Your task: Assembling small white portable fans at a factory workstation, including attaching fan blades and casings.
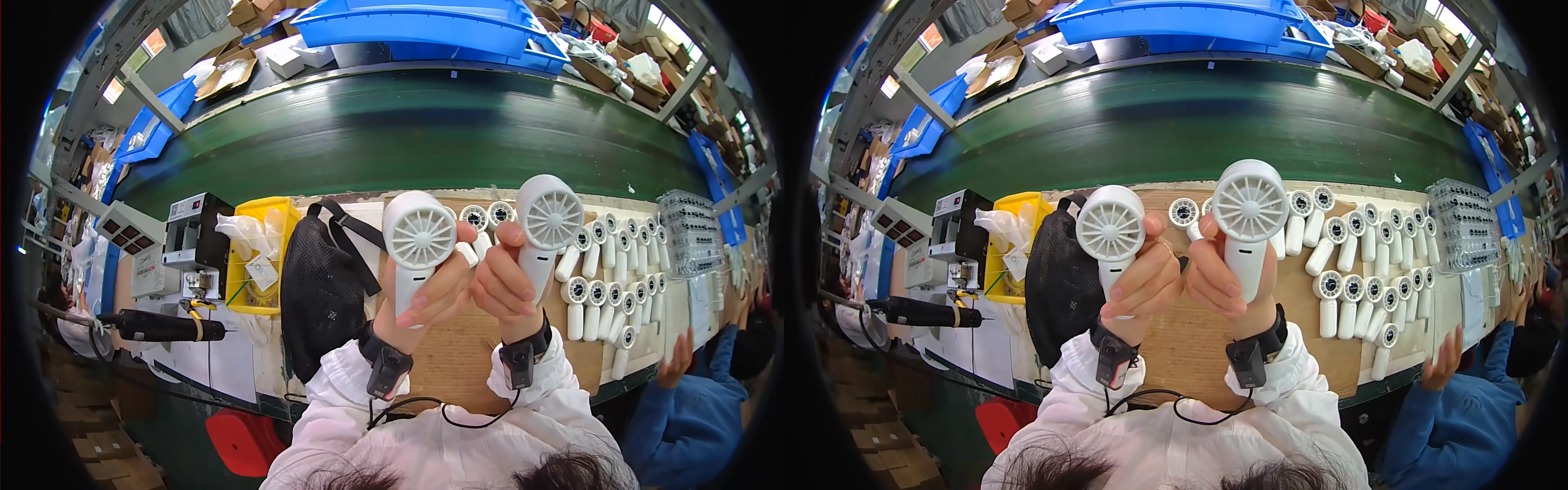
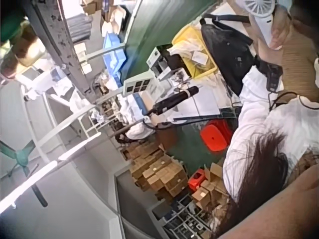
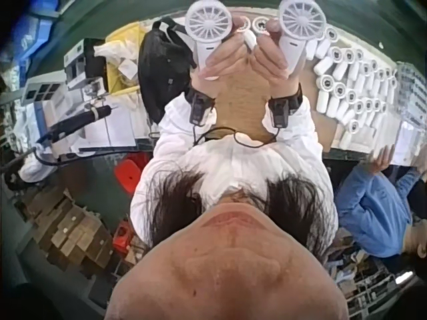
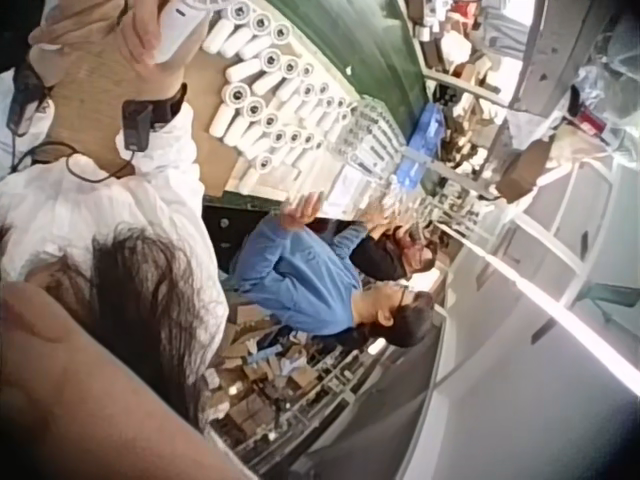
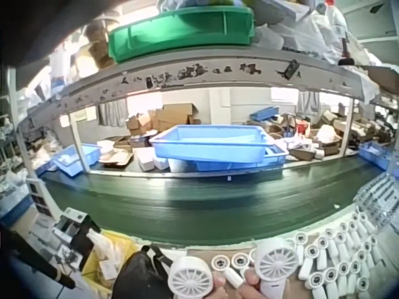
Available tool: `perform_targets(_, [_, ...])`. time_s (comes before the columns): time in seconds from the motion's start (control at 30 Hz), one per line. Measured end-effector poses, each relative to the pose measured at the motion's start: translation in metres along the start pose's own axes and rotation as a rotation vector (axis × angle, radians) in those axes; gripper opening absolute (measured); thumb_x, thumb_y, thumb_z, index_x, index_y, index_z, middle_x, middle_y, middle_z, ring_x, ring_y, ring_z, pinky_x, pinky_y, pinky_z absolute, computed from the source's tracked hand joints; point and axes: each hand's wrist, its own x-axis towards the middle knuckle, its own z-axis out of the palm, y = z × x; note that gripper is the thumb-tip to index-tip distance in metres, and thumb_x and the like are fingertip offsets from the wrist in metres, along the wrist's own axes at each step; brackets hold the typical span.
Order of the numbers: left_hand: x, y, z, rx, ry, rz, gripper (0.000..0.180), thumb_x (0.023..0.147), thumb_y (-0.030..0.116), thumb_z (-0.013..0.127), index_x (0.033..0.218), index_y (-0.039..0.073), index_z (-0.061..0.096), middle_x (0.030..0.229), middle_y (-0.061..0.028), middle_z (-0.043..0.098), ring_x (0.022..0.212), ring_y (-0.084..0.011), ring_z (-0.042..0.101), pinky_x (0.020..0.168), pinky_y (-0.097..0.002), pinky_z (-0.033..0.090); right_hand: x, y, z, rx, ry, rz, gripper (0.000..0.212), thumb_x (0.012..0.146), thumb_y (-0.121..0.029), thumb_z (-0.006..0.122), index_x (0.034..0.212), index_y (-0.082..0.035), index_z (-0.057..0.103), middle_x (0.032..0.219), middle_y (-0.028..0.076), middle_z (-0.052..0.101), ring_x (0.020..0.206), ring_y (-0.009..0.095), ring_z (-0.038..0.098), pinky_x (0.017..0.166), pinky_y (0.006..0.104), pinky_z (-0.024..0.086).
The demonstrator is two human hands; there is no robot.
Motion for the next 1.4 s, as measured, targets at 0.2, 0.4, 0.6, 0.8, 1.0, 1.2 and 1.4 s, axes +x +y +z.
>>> perform_targets(0.2, [0.0, -0.001, 0.007, 0.083, 0.018, -0.027, 0.05, 0.094, 0.028, 0.03, 0.126, -0.01, 0.028, 0.058, -0.0079, 0.052, 0.034, -0.0119, 0.05, 0.029, -0.021, 0.032, 0.001, 0.003, 0.002, -0.08, -0.036, 0.01, 0.041, 0.093, -0.03, 0.029, 0.112, 0.004, 0.043, 0.056, 0.008, 0.048, 0.033, 0.013, 0.044, 0.029, 0.0221, 0.034])
perform_targets(0.4, [0.004, -0.001, 0.015, 0.102, 0.078, -0.074, 0.047, 0.094, 0.028, 0.034, 0.121, -0.009, 0.033, 0.052, -0.0075, 0.05, 0.033, -0.0123, 0.05, 0.028, -0.0208, 0.029, -0.001, 0.006, 0.004, -0.122, -0.003, -0.012, 0.044, 0.092, -0.031, 0.031, 0.111, 0.007, 0.042, 0.052, 0.007, 0.048, 0.031, 0.013, 0.044, 0.027, 0.0227, 0.031])
perform_targets(0.6, [0.003, -0.001, 0.01, 0.025, -0.006, -0.058, 0.043, 0.094, 0.026, 0.035, 0.122, -0.006, 0.034, 0.052, -0.0079, 0.051, 0.033, -0.0115, 0.049, 0.029, -0.0207, 0.029, 0.002, 0.009, 0.013, -0.156, 0.059, -0.017, 0.044, 0.092, -0.031, 0.03, 0.112, 0.007, 0.042, 0.052, 0.007, 0.048, 0.031, 0.013, 0.044, 0.027, 0.0229, 0.031])
perform_targets(0.8, [0.006, -0.006, 0.009, -0.041, -0.024, -0.051, 0.038, 0.094, 0.022, 0.039, 0.122, -0.004, 0.035, 0.053, -0.0092, 0.054, 0.035, -0.0133, 0.052, 0.031, -0.0203, 0.033, -0.001, 0.002, 0.018, -0.239, 0.062, 0.097, 0.037, 0.095, -0.034, 0.031, 0.113, -0.004, 0.042, 0.056, 0.006, 0.049, 0.038, 0.014, 0.048, 0.033, 0.0225, 0.033])
perform_targets(1.0, [0.008, 0.001, 0.005, -0.108, -0.132, -0.09, 0.035, 0.094, 0.018, 0.04, 0.122, -0.002, 0.035, 0.057, -0.011, 0.057, 0.038, -0.0158, 0.055, 0.034, -0.0207, 0.037, 0.004, 0.01, 0.013, -0.181, 0.024, 0.064, 0.036, 0.095, -0.034, 0.03, 0.113, -0.005, 0.042, 0.056, 0.006, 0.05, 0.038, 0.013, 0.048, 0.033, 0.0223, 0.032])
perform_targets(1.2, [0.008, -0.001, 0.001, -0.087, -0.12, -0.103, 0.034, 0.094, 0.016, 0.039, 0.122, -0.002, 0.035, 0.059, -0.0119, 0.059, 0.041, -0.0166, 0.058, 0.035, -0.0217, 0.039, -0.001, 0.005, 0.016, -0.171, 0.085, 0.074, 0.034, 0.095, -0.033, 0.033, 0.112, -0.006, 0.042, 0.055, 0.005, 0.05, 0.036, 0.013, 0.048, 0.032, 0.0219, 0.031])
perform_targets(1.4, [0.012, 0.0, 0.001, -0.025, -0.152, -0.122, 0.035, 0.093, 0.017, 0.04, 0.122, -0.003, 0.035, 0.059, -0.0111, 0.059, 0.041, -0.0155, 0.057, 0.035, -0.0209, 0.039, 0.002, 0.003, 0.019, -0.199, 0.039, 0.111, 0.032, 0.095, -0.032, 0.034, 0.11, -0.006, 0.042, 0.053, 0.004, 0.049, 0.035, 0.012, 0.048, 0.031, 0.0204, 0.032])
